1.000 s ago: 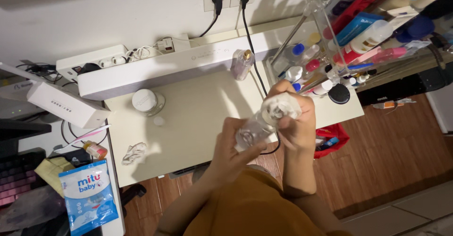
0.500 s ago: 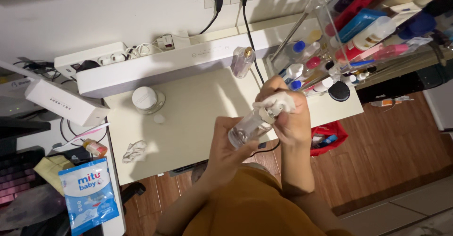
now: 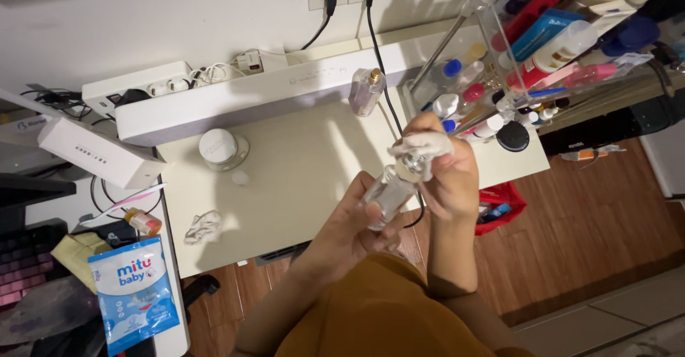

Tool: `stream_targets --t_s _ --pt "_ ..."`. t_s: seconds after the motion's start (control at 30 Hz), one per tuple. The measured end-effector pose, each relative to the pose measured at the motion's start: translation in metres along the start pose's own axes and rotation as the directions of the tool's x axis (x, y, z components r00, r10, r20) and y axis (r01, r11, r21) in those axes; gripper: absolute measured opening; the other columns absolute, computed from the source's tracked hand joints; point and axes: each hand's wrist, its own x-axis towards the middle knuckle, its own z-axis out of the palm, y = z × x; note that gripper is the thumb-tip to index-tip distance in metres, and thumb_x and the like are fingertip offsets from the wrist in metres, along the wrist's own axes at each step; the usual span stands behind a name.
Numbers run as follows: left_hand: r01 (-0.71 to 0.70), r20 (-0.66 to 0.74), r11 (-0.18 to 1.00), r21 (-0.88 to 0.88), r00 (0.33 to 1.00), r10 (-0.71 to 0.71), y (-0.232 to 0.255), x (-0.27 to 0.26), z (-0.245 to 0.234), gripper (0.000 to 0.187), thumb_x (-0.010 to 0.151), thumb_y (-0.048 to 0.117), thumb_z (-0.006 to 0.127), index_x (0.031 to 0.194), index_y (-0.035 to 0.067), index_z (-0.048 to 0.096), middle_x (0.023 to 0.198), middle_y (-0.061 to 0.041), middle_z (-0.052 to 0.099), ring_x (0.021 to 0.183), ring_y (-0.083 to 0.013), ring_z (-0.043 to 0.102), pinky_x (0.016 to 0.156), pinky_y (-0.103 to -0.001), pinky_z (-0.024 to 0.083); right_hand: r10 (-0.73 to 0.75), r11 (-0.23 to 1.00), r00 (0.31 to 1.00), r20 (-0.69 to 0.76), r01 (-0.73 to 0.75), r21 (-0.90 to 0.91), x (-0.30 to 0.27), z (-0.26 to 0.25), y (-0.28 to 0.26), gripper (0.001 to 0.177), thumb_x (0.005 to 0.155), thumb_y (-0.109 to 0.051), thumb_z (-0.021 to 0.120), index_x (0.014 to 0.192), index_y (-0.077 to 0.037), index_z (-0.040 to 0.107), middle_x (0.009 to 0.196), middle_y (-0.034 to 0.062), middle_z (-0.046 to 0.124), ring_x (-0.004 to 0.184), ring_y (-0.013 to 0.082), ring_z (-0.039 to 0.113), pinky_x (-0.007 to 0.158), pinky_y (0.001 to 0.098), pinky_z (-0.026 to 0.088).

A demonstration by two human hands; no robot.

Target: The person wipes several perfume bottles and their decorative caps with a white cloth and places them back on a shelf.

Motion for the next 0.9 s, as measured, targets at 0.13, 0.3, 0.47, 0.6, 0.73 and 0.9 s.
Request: stream_targets --t_s 0.13,0.3,0.47,0.6,0.73,0.9 --pt "-0.036 -0.018 0.999 0.028 0.999 0.036 0.003 -0.001 0.000 0.031 0.106 0.032 0.060 0.116 0.012 0.038 0.094 -0.005 0.052 0.080 -0.0104 0.050 0.072 -0.026 0.044 -0.256 0.812 0.966 -0.035 0.195 -0.550 -0.013 0.000 0.000 0.035 0.103 -0.030 0.072 0.113 0.004 0.074 0.113 0.0098 0.062 0.098 0.0173 0.060 0.086 0.0251 0.050" --pt "-0.167 -0.015 0.925 0.342 0.983 0.183 -0.006 0.001 -0.007 0.030 0.106 0.025 0.062 0.115 0.011 0.037 0.091 -0.006 0.056 0.077 -0.0105 0.052 0.068 -0.026 0.046 -0.457 0.851 0.881 -0.122 0.394 -0.347 -0.010 0.001 0.027 0.011 0.098 -0.006 0.083 0.102 -0.005 0.074 0.101 0.0084 0.063 0.091 0.0179 0.064 0.083 0.0278 0.053" --pt "-0.192 -0.040 0.843 0.502 0.969 0.244 -0.012 -0.003 -0.015 0.032 0.104 0.018 0.065 0.117 0.008 0.038 0.096 -0.006 0.058 0.081 -0.0082 0.054 0.068 -0.024 0.047 -0.262 0.936 0.954 -0.148 0.213 -0.280 -0.016 -0.006 0.026 0.014 0.096 -0.004 0.073 0.108 0.003 0.075 0.104 0.0103 0.066 0.089 0.0150 0.061 0.081 0.0265 0.050" --pt "-0.244 -0.099 0.743 0.623 0.918 0.385 -0.016 -0.007 -0.016 0.038 0.101 0.010 0.070 0.122 0.004 0.039 0.107 -0.008 0.057 0.089 -0.0077 0.055 0.073 -0.024 0.048 -0.301 0.857 0.945 -0.126 0.210 -0.470 -0.015 -0.009 0.024 0.015 0.100 -0.009 0.073 0.104 0.005 0.074 0.104 0.0113 0.068 0.080 0.0124 0.059 0.071 0.0223 0.047" --pt "-0.371 -0.038 0.500 0.782 0.773 0.633 -0.018 -0.002 -0.014 0.048 0.097 0.006 0.075 0.129 0.001 0.039 0.120 -0.013 0.064 0.111 -0.0145 0.067 0.091 -0.031 0.058 -0.226 0.952 0.945 -0.237 0.163 -0.258 -0.008 0.001 0.034 0.029 0.098 -0.023 0.078 0.106 0.004 0.070 0.111 0.0121 0.064 0.086 0.0143 0.060 0.077 0.0269 0.050" --pt "-0.333 0.215 0.009 0.943 0.629 0.747 -0.010 0.001 -0.017 0.051 0.092 0.007 0.082 0.127 0.000 0.047 0.119 -0.018 0.066 0.112 -0.0209 0.066 0.091 -0.036 0.057 -0.065 0.998 0.993 0.099 0.067 -0.015 0.004 0.004 0.030 0.054 0.099 -0.050 0.067 0.115 0.002 0.070 0.110 0.0074 0.059 0.102 0.0159 0.059 0.088 0.0299 0.050"
